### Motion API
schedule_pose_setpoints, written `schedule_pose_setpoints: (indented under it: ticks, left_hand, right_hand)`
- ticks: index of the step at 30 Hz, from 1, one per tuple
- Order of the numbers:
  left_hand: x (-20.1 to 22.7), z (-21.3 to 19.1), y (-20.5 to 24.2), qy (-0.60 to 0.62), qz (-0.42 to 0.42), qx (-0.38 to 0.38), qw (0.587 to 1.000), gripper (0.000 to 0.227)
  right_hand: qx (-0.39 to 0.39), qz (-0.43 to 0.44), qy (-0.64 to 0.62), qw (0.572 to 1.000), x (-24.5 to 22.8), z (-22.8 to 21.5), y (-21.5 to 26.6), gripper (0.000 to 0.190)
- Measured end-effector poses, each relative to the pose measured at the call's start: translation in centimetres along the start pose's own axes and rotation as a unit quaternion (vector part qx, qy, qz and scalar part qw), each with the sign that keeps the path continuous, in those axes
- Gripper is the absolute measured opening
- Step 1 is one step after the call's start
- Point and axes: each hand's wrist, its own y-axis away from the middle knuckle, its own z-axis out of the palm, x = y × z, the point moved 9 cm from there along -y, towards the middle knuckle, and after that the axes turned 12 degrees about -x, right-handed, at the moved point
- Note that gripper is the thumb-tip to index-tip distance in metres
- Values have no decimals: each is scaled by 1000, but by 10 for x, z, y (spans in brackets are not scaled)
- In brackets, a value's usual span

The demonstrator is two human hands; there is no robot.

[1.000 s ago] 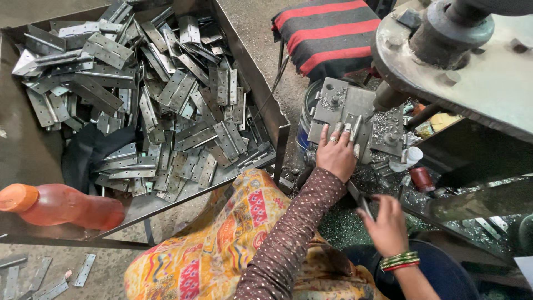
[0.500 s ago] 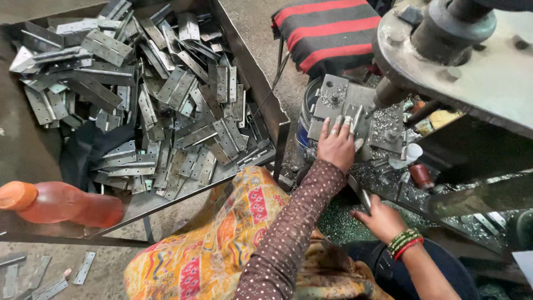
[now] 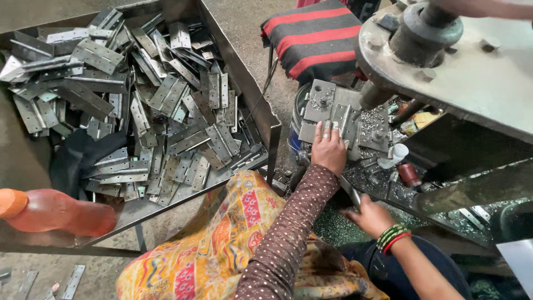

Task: The person sits on the floor and repeatedly places metal strips into a manual punching machine, operating the lever to punch holes, then removes the processed strips and places them into a metal bin.

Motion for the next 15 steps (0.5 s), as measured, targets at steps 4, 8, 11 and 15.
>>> schedule_pose_setpoints:
  ticks: [4, 8, 11, 15]
  left_hand:
    - [4, 9, -4, -37, -17, 15, 999, 29]
    - [1, 20, -10, -67, -27, 12, 997, 29]
    - [6, 22, -6, -56, -14, 14, 998, 29]
    - [1, 19, -12, -74, -3, -23, 997, 28]
  right_hand:
    - [21, 26, -40, 999, -4, 13, 11, 70]
    - [31, 64, -87, 994, 8, 49, 17, 55]
    - [72, -10, -100, 992, 2, 44, 18, 55]
    - [14, -8, -65, 998, 0, 1, -5, 66]
